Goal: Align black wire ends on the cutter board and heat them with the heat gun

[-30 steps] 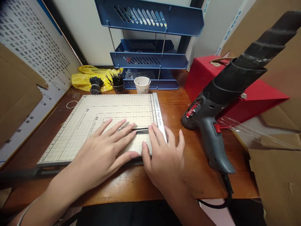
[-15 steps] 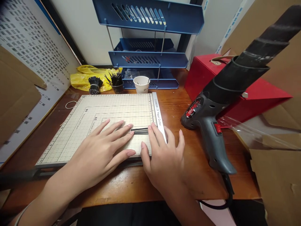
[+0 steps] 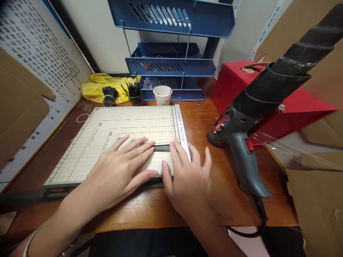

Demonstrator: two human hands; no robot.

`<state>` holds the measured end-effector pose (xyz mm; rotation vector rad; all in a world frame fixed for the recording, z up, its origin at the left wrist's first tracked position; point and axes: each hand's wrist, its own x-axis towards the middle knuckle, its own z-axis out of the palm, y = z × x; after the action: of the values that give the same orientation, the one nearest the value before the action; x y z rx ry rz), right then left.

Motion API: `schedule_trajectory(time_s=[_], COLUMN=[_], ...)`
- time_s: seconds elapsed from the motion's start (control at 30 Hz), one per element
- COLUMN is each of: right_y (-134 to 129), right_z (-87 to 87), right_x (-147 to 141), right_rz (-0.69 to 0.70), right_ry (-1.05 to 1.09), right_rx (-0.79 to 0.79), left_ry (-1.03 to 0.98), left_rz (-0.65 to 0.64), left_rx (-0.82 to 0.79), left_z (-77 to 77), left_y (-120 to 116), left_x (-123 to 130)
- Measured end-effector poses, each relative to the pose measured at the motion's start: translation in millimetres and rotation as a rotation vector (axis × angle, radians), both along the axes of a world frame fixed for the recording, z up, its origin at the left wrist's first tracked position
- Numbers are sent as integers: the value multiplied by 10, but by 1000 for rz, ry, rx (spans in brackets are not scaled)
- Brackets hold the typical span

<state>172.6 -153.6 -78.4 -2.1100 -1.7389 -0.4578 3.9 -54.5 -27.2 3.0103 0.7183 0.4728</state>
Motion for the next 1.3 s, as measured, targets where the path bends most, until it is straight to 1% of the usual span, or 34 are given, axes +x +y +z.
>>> schedule_trajectory(time_s=[0.1,0.17,0.43,0.6,0.7,0.83,0.9,0.97,1.03,1.13,1.23,1.3], right_y=[5,5,0,7,11,5,0,-2,-2,0,0,-1], right_z=[0,1,-9,-8,-9,-12,-12,-13,-15,-26,-46,-58], right_x=[2,3,5,7,6,3,3,5,6,12,27,37], right_rz=[2,2,4,6,6,3,0,-3,-3,-2,5,15], right_ry=[-6,-11,-9,-6,-7,-8,-13,-18,-21,-24,-47,-63], right_rx=[4,12,6,13,15,21,24,23,20,23,29,27], left_ry=[-56,-69,-15,-46,33,285,348,361,309,162,76,64], left_rz=[55,67,40,94,119,166,122,84,55,6,-36,-44], left_rx=[52,64,20,29,15,25,17,-23,-78,-150,-171,-171], left_z=[-19,-25,-17,-34,79,367,479,521,489,355,229,188], left_y=[-20,-25,-13,-10,60,246,326,372,392,409,429,438], left_x=[6,6,-1,20,74,244,343,414,434,374,274,225])
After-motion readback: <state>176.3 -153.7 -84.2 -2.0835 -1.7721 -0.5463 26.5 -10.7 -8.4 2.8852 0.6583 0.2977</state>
